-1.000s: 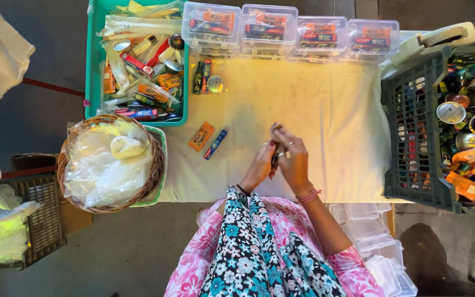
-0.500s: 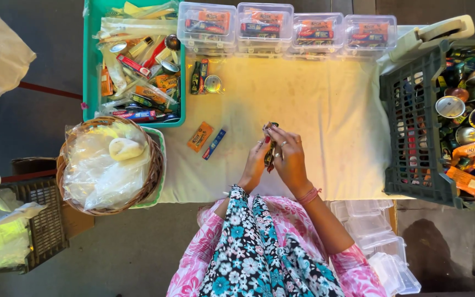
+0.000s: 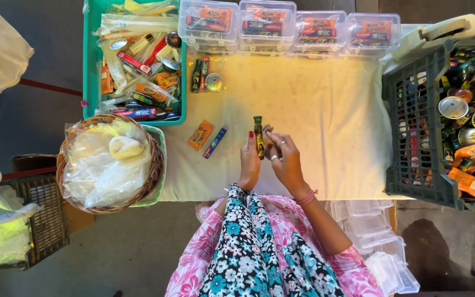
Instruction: The recorder is sorting various small commercial items and placing some into clear plastic bags.
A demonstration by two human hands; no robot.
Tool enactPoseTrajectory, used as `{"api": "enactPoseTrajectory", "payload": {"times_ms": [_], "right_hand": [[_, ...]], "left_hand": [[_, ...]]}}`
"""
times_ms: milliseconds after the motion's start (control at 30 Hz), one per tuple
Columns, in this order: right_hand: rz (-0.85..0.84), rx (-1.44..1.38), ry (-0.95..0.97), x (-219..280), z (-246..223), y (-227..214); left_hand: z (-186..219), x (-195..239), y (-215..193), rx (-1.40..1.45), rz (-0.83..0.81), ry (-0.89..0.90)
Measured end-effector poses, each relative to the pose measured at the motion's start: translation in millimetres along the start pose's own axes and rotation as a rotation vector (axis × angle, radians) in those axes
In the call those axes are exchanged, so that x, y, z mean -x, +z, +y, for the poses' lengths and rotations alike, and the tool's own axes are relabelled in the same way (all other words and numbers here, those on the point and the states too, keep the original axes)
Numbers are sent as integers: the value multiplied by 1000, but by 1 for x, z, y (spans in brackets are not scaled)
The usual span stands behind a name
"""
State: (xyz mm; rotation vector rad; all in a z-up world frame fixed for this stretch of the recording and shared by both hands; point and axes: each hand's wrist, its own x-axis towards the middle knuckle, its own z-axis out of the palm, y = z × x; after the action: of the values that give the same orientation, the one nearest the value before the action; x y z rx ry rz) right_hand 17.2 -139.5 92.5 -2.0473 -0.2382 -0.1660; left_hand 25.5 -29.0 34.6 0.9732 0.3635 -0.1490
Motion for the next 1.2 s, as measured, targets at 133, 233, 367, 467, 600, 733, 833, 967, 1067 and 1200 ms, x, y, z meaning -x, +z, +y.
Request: {"api": "enactPoseTrajectory", "payload": {"times_ms": [133, 233, 367, 467, 600, 733, 833, 967, 1067, 1200], "right_hand": [[-182, -262, 376, 26, 20, 20], [-148, -610, 538, 36, 37, 32], [-71, -954, 798, 41, 78, 32], [-37, -1059, 854, 43, 103, 27], [79, -1119, 890, 66, 154, 42], [122, -1112, 973, 53, 130, 36], [150, -1134, 953, 47, 128, 26], [170, -851, 744, 39, 118, 21], [113, -678, 655, 43, 108, 35], [128, -635, 681, 46, 100, 45]], "left_hand": [[-42, -24, -31, 259, 121, -27], [-53, -24, -34, 284, 174, -11], [-69, -18, -27, -99, 25, 235], [-51, -8, -12, -795, 44, 443], [-55, -7, -14, -996, -44, 604], [-72, -27, -37, -964, 1, 479], [-84, -38, -57, -872, 13, 499], [-70, -36, -51, -631, 29, 222], [-60, -28, -36, -458, 17, 161], [-40, -15, -23, -419, -39, 155]]}}
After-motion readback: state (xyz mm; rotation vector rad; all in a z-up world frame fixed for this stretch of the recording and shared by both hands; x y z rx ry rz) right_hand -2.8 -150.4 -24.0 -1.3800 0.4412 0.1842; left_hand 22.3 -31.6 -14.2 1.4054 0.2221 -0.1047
